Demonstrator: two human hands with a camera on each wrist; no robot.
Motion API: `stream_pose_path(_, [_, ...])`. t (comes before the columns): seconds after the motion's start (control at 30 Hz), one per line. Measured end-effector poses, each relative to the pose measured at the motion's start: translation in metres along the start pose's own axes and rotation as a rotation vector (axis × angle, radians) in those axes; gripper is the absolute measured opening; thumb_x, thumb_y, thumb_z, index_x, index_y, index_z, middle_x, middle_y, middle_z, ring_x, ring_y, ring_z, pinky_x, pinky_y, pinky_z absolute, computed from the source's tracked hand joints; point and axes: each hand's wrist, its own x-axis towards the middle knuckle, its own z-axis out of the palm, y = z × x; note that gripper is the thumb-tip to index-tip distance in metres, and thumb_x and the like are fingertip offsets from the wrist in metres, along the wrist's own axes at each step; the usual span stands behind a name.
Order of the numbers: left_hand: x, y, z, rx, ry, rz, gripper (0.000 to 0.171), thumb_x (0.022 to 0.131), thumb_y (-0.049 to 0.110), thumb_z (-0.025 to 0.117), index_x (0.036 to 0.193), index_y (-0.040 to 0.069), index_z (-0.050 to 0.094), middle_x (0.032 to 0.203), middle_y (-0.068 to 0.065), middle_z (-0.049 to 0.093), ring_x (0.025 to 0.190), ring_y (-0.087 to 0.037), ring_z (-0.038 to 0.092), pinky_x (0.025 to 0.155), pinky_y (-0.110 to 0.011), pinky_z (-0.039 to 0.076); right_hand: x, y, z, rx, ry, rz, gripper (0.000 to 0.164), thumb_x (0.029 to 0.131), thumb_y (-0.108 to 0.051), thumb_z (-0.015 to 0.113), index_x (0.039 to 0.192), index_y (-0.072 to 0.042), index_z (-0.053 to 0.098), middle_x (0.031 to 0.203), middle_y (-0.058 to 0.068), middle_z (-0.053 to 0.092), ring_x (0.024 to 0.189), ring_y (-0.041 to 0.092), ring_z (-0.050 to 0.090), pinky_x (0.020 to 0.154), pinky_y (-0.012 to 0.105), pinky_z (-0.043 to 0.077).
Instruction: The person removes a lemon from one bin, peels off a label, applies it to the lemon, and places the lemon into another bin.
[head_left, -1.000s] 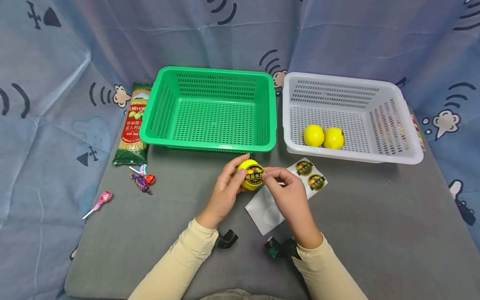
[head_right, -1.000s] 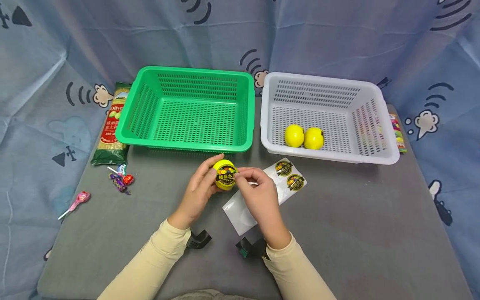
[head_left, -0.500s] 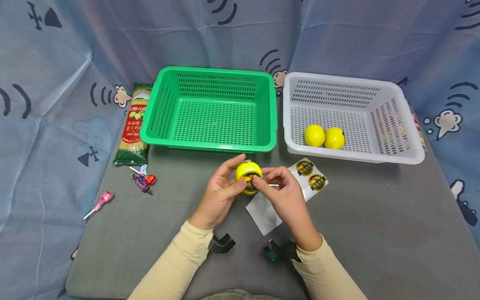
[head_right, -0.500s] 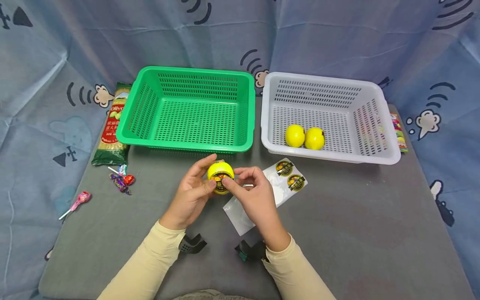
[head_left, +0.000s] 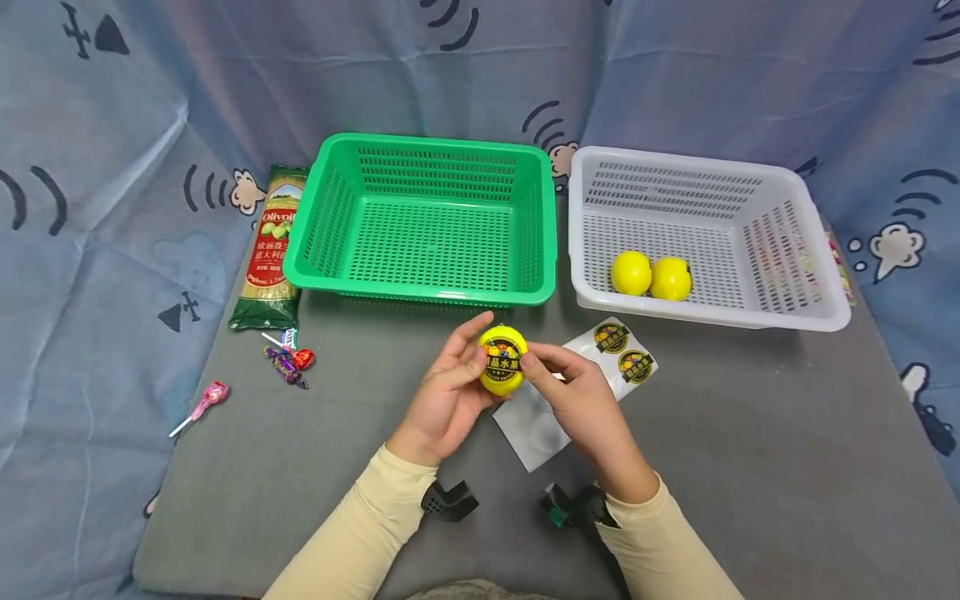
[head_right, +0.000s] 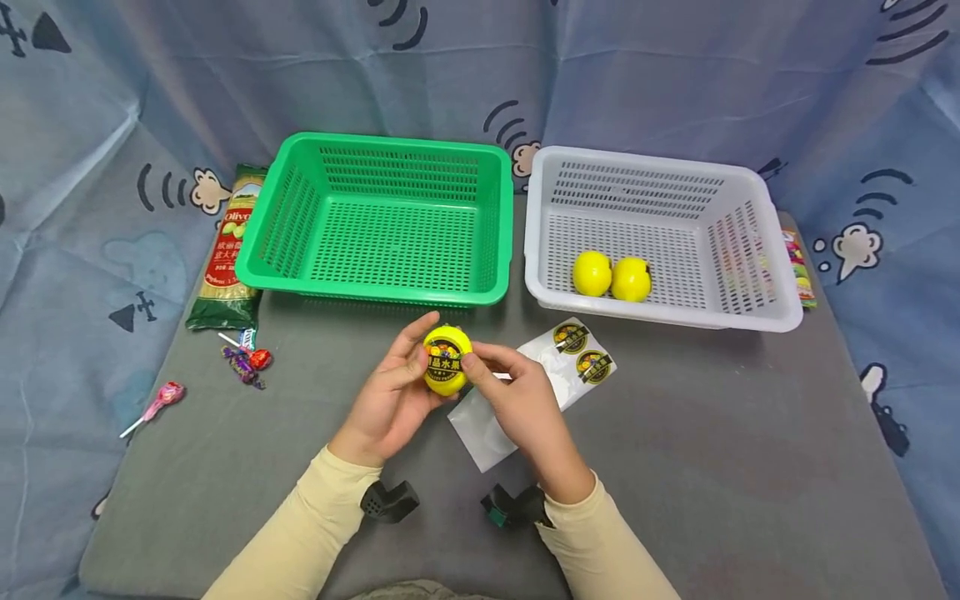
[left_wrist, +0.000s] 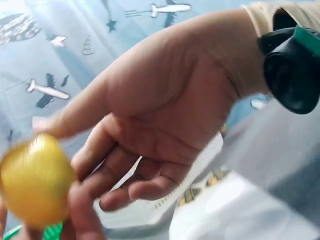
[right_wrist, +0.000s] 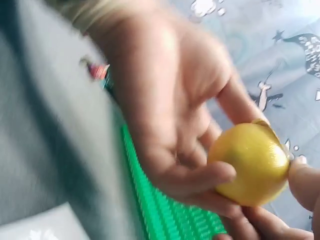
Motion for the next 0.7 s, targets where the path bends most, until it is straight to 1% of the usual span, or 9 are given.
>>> stream_pose_path(0.07, [0.0, -0.002, 0.001, 0.095, 0.09, 0.024, 0.046, 0.111, 0.024, 0.055, 0.156, 0.019, 0.048, 0.14, -0.006, 0.056, 0.107, -0.022, 0.059, 0.082, -0.037, 0.051, 0.0, 0.005, 0.002, -0.069, 0.016, -0.084, 0.043, 0.108, -0.026, 0.064, 0.147, -0.008, 0.063, 0.137, 0.012, 0.068, 0.123, 0.026, 0.06, 0.097, 0.042, 0.048])
stream_pose_path(0.13, [0.001, -0.005, 0.0, 0.179, 0.158, 0.044, 0.047, 0.114, 0.018, 0.048, 0.16, 0.014, 0.042, 0.142, -0.009, 0.054, 0.108, -0.022, 0.06, 0.083, -0.036, 0.052, 0.0, 0.008, 0.005, -0.114, 0.032, -0.213, 0.046, 0.109, -0.021, 0.062, 0.154, -0.009, 0.055, 0.146, 0.013, 0.062, 0.127, 0.03, 0.058, 0.098, 0.046, 0.049])
stream_pose_path(0.17, [0.001, -0.007, 0.0, 0.206, 0.175, 0.053, 0.048, 0.114, 0.018, 0.048, 0.161, 0.013, 0.039, 0.143, -0.011, 0.054, 0.109, -0.022, 0.061, 0.083, -0.035, 0.054, -0.001, 0.009, 0.007, -0.135, 0.035, -0.288, 0.048, 0.109, -0.017, 0.062, 0.156, -0.01, 0.052, 0.15, 0.013, 0.058, 0.13, 0.032, 0.056, 0.098, 0.049, 0.05])
stream_pose_path(0.3, [-0.001, -0.01, 0.002, 0.213, 0.128, 0.079, 0.053, 0.113, 0.013, 0.049, 0.164, 0.012, 0.033, 0.144, -0.014, 0.053, 0.106, -0.018, 0.066, 0.084, -0.03, 0.057, 0.001, 0.013, 0.017, -0.28, -0.015, -0.535, 0.047, 0.11, -0.015, 0.057, 0.157, -0.011, 0.05, 0.163, 0.013, 0.043, 0.144, 0.037, 0.043, 0.107, 0.061, 0.042])
stream_pose_path(0.4, [-0.006, -0.008, 0.008, 0.184, 0.069, 0.084, 0.058, 0.112, 0.017, 0.054, 0.164, 0.014, 0.031, 0.143, -0.012, 0.053, 0.102, -0.015, 0.067, 0.083, -0.028, 0.057, 0.006, 0.016, 0.02, -0.383, -0.028, -0.632, 0.045, 0.111, -0.023, 0.054, 0.155, -0.012, 0.05, 0.165, 0.01, 0.04, 0.149, 0.035, 0.038, 0.115, 0.062, 0.033])
stream_pose_path(0.43, [-0.007, -0.007, 0.01, 0.176, 0.055, 0.081, 0.06, 0.111, 0.02, 0.057, 0.164, 0.015, 0.031, 0.142, -0.011, 0.053, 0.101, -0.014, 0.067, 0.083, -0.028, 0.056, 0.007, 0.017, 0.019, -0.404, -0.022, -0.644, 0.047, 0.11, -0.025, 0.055, 0.155, -0.013, 0.049, 0.166, 0.009, 0.041, 0.149, 0.035, 0.04, 0.116, 0.062, 0.031])
stream_pose_path(0.5, [-0.009, -0.005, 0.013, 0.168, 0.04, 0.075, 0.066, 0.107, 0.026, 0.064, 0.164, 0.016, 0.033, 0.141, -0.009, 0.054, 0.1, -0.014, 0.066, 0.083, -0.027, 0.056, 0.007, 0.017, 0.017, -0.418, -0.01, -0.622, 0.053, 0.108, -0.031, 0.055, 0.157, -0.013, 0.045, 0.165, 0.005, 0.043, 0.146, 0.034, 0.043, 0.115, 0.06, 0.033])
stream_pose_path(0.6, [-0.011, -0.002, 0.016, 0.183, 0.011, 0.069, 0.069, 0.105, 0.028, 0.067, 0.164, 0.016, 0.032, 0.142, -0.009, 0.056, 0.104, -0.015, 0.066, 0.087, -0.028, 0.056, 0.006, 0.018, 0.012, -0.413, -0.043, -0.511, 0.074, 0.106, -0.054, 0.053, 0.164, -0.013, 0.035, 0.166, 0.001, 0.043, 0.146, 0.036, 0.04, 0.114, 0.061, 0.033])
stream_pose_path(0.7, [-0.011, -0.001, 0.016, 0.242, 0.001, 0.087, 0.058, 0.111, 0.024, 0.059, 0.163, 0.017, 0.033, 0.139, -0.011, 0.059, 0.107, -0.017, 0.065, 0.087, -0.029, 0.055, 0.003, 0.019, 0.009, -0.389, -0.088, -0.392, 0.104, 0.099, -0.078, 0.047, 0.17, -0.009, 0.018, 0.169, 0.005, 0.037, 0.151, 0.039, 0.031, 0.116, 0.065, 0.03])
